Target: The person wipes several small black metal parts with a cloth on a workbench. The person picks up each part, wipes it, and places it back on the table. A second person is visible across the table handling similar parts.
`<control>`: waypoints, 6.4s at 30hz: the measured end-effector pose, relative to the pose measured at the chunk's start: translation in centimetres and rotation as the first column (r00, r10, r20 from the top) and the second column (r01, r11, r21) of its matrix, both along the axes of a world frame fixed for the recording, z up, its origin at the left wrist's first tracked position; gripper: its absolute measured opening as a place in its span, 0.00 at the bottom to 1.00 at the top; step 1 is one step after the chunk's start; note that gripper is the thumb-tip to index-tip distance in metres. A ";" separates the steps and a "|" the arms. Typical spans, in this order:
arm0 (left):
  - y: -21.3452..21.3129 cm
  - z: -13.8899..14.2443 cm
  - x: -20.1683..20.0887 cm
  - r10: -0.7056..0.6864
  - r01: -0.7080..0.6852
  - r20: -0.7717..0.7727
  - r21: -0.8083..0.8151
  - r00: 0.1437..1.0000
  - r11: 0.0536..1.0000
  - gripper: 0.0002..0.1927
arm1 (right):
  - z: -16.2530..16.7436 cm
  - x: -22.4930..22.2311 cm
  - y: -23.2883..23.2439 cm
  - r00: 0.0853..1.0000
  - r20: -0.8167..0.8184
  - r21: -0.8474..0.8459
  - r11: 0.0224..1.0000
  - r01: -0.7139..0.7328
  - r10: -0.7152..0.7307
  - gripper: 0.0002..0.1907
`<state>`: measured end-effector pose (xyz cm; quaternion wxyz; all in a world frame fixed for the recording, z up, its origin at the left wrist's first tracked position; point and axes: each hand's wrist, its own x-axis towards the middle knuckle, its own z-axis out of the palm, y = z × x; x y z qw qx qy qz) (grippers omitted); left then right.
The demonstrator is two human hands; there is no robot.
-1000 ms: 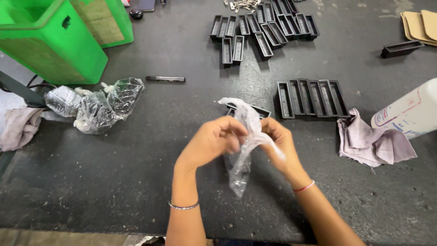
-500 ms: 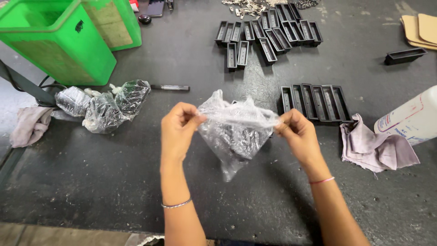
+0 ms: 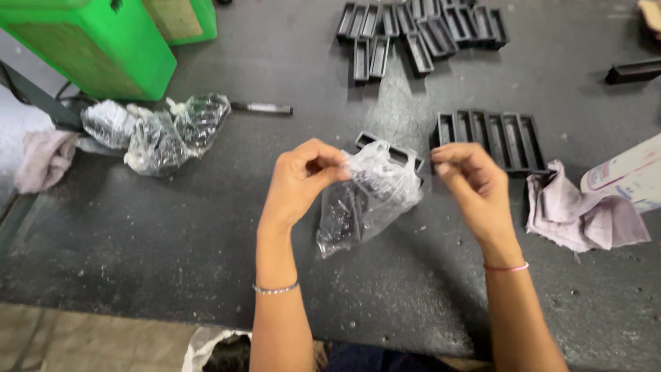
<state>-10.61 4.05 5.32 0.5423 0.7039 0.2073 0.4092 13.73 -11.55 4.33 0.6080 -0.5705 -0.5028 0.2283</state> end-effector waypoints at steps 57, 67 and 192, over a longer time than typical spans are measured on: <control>2.1 -8.4 4.5 0.245 -0.167 -0.544 0.189 0.803 0.968 0.12 | -7.8 -3.5 3.1 0.881 0.400 -0.199 0.962 -0.185 0.252 0.29; 1.6 -7.6 5.0 0.463 -0.302 -0.506 0.370 0.728 0.879 0.13 | -6.2 -3.4 2.5 0.923 0.275 -0.251 0.947 -0.200 0.268 0.30; -3.5 -1.2 4.0 -0.532 0.512 -0.021 -0.238 0.847 0.825 0.17 | 4.0 -7.6 -4.6 0.775 0.609 0.002 0.978 0.210 -0.168 0.25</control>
